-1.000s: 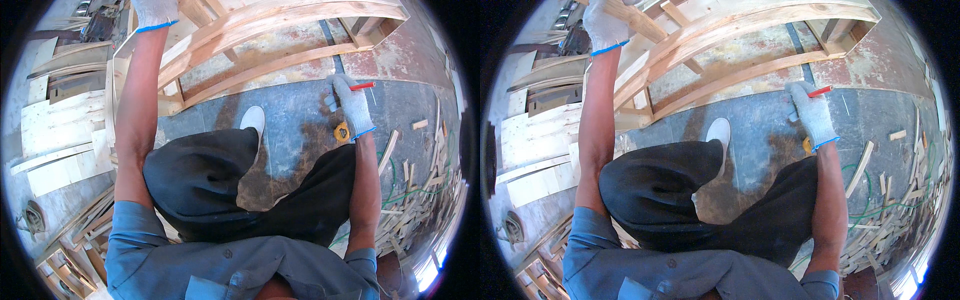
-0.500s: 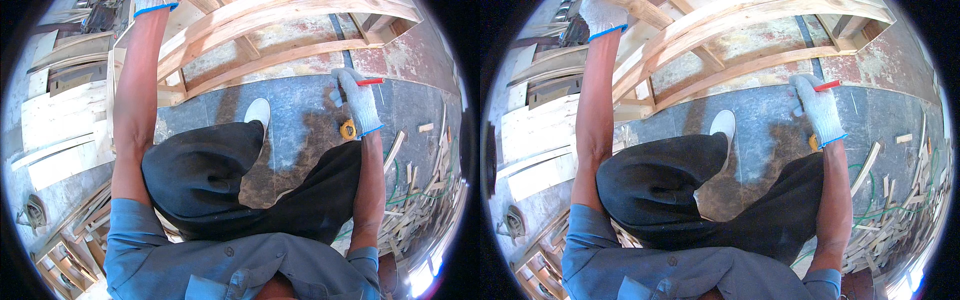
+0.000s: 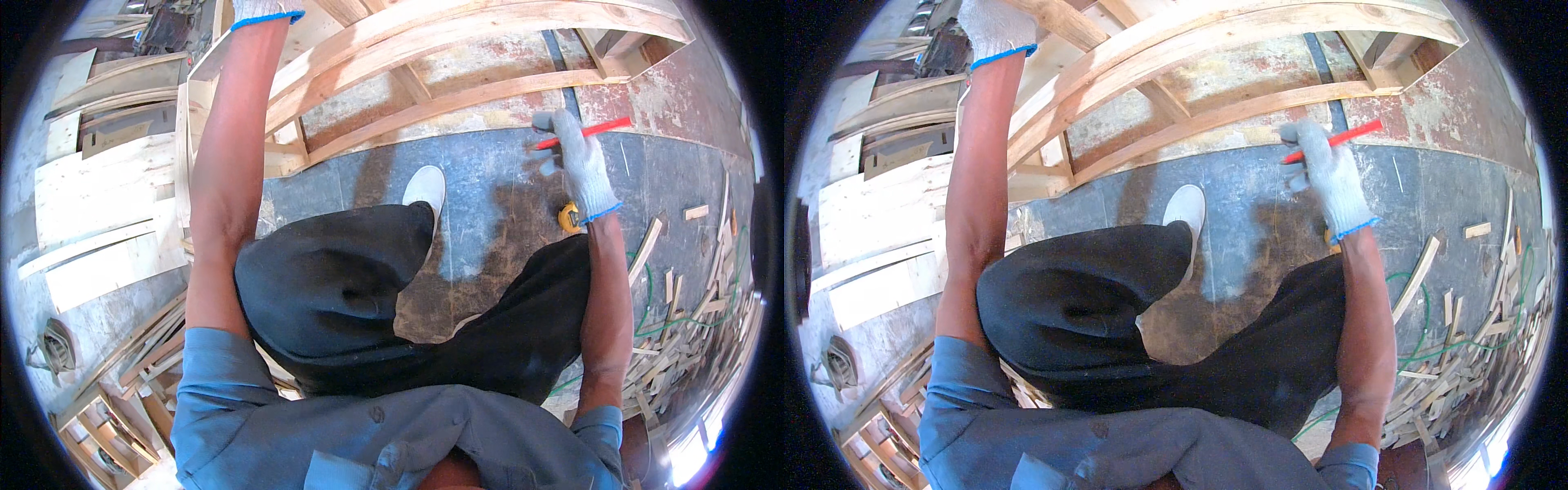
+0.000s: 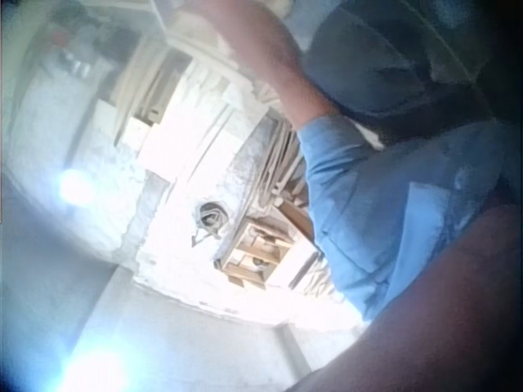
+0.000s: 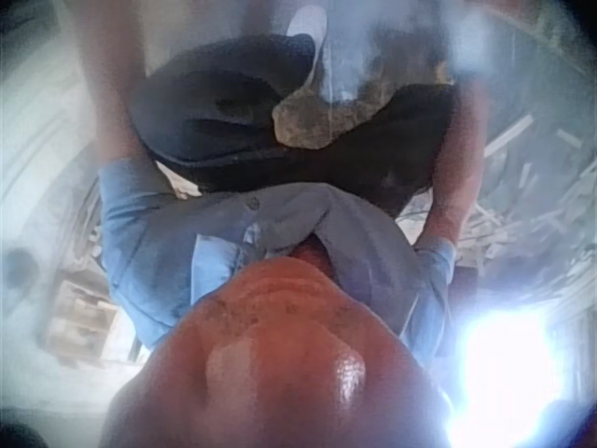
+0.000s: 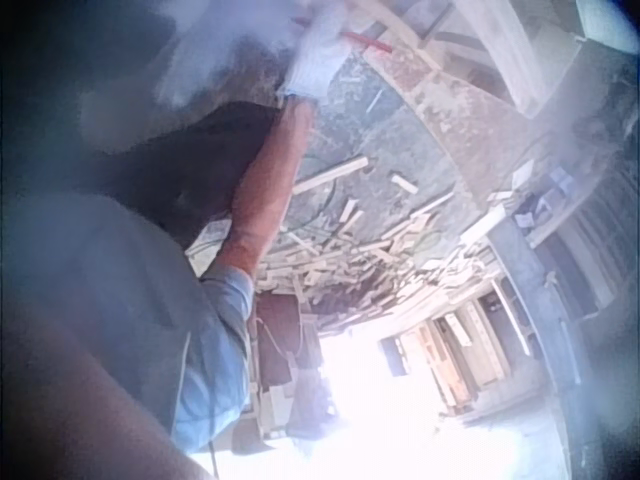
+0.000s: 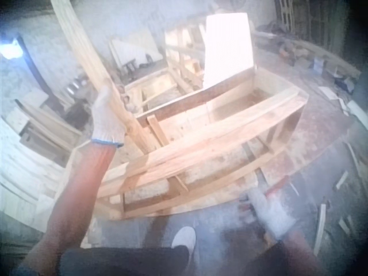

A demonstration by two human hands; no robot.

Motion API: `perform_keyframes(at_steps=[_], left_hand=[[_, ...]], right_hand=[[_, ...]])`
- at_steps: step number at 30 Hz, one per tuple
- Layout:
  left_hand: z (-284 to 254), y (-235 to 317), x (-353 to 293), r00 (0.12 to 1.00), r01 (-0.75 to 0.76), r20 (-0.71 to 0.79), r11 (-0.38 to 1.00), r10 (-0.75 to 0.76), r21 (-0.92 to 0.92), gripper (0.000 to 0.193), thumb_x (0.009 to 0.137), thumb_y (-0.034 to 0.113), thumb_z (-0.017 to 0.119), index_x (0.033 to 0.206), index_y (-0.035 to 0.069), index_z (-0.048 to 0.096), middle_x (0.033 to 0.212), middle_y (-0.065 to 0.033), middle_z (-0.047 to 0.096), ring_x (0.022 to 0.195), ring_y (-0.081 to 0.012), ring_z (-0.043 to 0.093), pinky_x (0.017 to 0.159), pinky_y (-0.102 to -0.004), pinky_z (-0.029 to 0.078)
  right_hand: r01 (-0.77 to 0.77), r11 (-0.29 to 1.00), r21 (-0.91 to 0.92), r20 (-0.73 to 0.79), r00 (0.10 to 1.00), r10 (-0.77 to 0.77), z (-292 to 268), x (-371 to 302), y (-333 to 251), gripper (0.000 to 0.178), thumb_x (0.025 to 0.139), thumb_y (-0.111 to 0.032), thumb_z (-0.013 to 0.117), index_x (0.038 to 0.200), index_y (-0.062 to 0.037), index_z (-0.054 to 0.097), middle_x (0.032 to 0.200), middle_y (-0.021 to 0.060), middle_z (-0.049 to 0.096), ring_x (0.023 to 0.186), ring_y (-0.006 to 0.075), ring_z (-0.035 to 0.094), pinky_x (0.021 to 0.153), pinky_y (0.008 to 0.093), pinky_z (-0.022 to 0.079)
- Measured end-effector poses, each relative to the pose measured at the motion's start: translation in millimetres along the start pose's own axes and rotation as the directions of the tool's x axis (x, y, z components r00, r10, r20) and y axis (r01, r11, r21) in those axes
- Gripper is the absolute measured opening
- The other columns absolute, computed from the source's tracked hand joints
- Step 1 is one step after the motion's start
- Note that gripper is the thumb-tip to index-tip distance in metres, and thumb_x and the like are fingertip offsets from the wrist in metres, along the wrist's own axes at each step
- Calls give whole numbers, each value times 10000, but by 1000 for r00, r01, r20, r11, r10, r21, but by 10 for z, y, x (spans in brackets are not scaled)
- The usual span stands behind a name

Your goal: The person assembles a wooden frame by positioning planks and securing them with a pneumatic nail gun. They repeatedly align pieces, drive nails, and adjust the structure while seated on the floor.

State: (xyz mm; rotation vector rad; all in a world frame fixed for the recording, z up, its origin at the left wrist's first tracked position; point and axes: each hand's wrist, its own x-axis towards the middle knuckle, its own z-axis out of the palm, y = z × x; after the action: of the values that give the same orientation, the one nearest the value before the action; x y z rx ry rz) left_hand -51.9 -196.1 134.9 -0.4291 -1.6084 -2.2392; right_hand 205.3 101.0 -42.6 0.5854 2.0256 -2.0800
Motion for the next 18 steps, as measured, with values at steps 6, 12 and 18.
perform_keyframes(at_steps=[6,12,18], left_hand=[[-27,21,-121,993,119,30,991,-118,-57,299,1014,417,593,946,126,596,743,-8,539,636,-156,552,535,-326,487],[59,51,-138,993,104,66,992,-99,-67,292,1024,435,563,908,167,560,722,24,504,603,-133,527,535,-304,469],[52,56,-125,994,95,-56,994,-92,52,309,1021,449,555,918,158,571,713,24,510,585,-125,522,525,-282,453]], right_hand=[[-86,992,92,57,995,81,391,309,-78,471,972,-508,568,992,-66,730,661,25,566,471,119,509,426,275,399],[-184,935,302,188,973,131,926,702,-232,346,961,-418,626,926,-74,642,541,-25,473,389,112,409,370,262,260],[-262,791,552,395,918,29,1558,903,-165,276,1046,-301,507,1023,-44,605,815,88,628,656,198,592,552,360,489]])
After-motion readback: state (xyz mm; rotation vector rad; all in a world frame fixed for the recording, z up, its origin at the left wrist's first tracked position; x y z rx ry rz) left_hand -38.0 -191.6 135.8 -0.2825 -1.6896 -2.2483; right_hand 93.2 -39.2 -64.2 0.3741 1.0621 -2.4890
